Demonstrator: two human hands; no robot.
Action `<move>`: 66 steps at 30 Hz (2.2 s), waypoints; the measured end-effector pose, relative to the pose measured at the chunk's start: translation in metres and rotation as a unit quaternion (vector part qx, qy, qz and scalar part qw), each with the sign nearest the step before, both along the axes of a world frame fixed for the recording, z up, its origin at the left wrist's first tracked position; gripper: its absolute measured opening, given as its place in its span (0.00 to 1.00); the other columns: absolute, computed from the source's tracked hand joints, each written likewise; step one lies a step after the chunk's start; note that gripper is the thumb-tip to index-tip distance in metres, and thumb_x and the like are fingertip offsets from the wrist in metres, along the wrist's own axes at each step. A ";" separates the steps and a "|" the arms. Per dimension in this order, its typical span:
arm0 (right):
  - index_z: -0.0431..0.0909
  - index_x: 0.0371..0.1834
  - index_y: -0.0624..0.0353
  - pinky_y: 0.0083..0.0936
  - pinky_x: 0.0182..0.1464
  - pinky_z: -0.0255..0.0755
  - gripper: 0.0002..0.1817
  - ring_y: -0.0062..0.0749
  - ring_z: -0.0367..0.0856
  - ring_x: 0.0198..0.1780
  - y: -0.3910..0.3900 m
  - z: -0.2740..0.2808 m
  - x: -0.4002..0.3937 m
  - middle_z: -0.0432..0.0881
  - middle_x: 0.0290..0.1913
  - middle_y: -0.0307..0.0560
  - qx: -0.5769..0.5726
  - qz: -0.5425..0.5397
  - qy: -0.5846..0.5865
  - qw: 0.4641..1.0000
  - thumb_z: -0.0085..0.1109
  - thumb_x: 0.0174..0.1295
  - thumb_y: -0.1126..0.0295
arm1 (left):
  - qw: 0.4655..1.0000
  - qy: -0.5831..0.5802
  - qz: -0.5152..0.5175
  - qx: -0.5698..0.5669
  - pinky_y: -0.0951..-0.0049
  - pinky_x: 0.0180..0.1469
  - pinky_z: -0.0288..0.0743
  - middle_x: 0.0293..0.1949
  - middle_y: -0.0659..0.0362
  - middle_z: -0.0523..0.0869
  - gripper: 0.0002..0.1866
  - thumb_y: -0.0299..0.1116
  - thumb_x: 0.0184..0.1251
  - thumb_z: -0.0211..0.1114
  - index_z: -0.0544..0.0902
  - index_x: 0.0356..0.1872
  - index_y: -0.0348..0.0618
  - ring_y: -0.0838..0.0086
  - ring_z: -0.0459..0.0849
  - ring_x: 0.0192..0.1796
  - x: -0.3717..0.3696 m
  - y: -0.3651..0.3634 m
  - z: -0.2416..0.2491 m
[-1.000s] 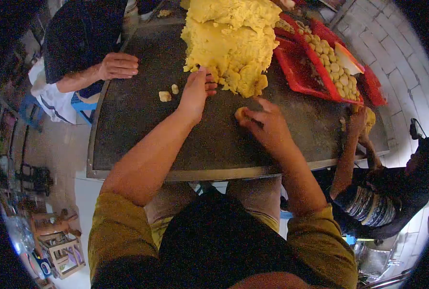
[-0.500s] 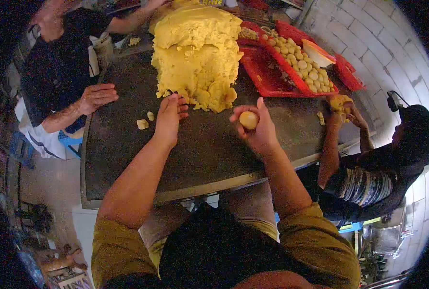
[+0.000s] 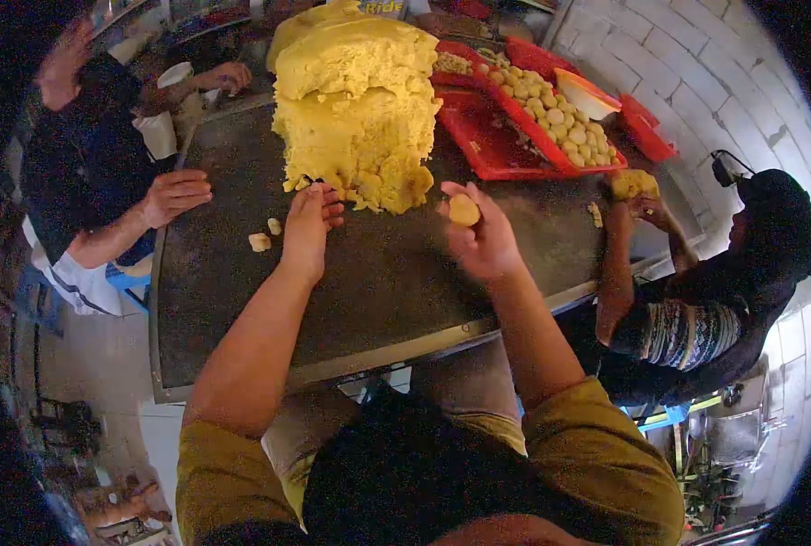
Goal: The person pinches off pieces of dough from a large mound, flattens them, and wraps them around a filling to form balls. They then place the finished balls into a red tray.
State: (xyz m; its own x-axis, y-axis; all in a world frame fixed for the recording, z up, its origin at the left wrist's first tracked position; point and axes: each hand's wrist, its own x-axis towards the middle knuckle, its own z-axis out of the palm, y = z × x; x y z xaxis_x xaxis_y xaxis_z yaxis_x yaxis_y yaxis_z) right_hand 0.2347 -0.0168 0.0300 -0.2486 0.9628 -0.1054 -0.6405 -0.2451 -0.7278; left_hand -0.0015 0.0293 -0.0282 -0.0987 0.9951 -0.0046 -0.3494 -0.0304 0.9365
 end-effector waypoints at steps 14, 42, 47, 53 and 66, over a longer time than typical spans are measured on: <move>0.67 0.22 0.53 0.14 0.12 0.50 0.21 0.19 0.56 0.10 0.002 -0.014 -0.002 0.65 0.15 0.37 0.049 0.016 -0.085 0.995 0.38 0.65 0.51 | 1.000 0.006 -0.009 0.007 0.75 0.39 0.71 0.38 0.58 0.77 0.18 0.43 0.69 0.45 0.71 0.45 0.38 0.75 0.76 0.37 -0.001 0.000 0.001; 0.72 0.48 0.62 0.20 0.30 0.71 0.17 0.29 0.77 0.29 0.027 0.010 0.089 0.79 0.36 0.45 0.140 -0.059 -0.292 0.944 0.52 0.59 0.64 | 1.000 0.023 -0.010 0.009 0.73 0.38 0.70 0.37 0.58 0.77 0.17 0.44 0.68 0.45 0.70 0.44 0.40 0.74 0.77 0.35 0.001 -0.008 0.008; 0.77 0.37 0.63 0.24 0.29 0.73 0.10 0.29 0.79 0.28 0.114 -0.001 0.241 0.80 0.29 0.43 0.094 -0.362 -0.702 0.606 0.57 0.52 0.71 | 1.000 0.021 -0.015 0.014 0.74 0.38 0.70 0.36 0.58 0.77 0.17 0.44 0.68 0.45 0.70 0.44 0.40 0.74 0.76 0.35 0.002 -0.009 0.009; 0.77 0.37 0.66 0.21 0.32 0.71 0.17 0.22 0.76 0.30 0.138 0.027 0.286 0.78 0.29 0.39 0.183 -0.492 -0.688 0.500 0.59 0.53 0.63 | 0.999 0.034 -0.017 0.006 0.75 0.38 0.69 0.36 0.59 0.77 0.18 0.45 0.68 0.45 0.71 0.44 0.40 0.75 0.76 0.35 0.001 -0.007 0.007; 0.79 0.36 0.60 0.17 0.34 0.71 0.07 0.19 0.77 0.31 0.048 0.012 0.065 0.80 0.30 0.41 0.318 -0.268 -0.444 0.793 0.58 0.54 0.74 | 0.998 0.058 -0.022 0.013 0.74 0.38 0.70 0.36 0.58 0.78 0.19 0.45 0.68 0.45 0.71 0.45 0.38 0.75 0.76 0.35 0.003 -0.006 0.007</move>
State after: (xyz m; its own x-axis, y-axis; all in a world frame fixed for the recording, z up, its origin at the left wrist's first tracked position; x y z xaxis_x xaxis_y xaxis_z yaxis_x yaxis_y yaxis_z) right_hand 0.2994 0.0314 0.0415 0.1148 0.8339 0.5399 0.3067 0.4872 -0.8177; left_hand 0.0013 0.0234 -0.0215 -0.0526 0.9982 0.0297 -0.2402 -0.0415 0.9698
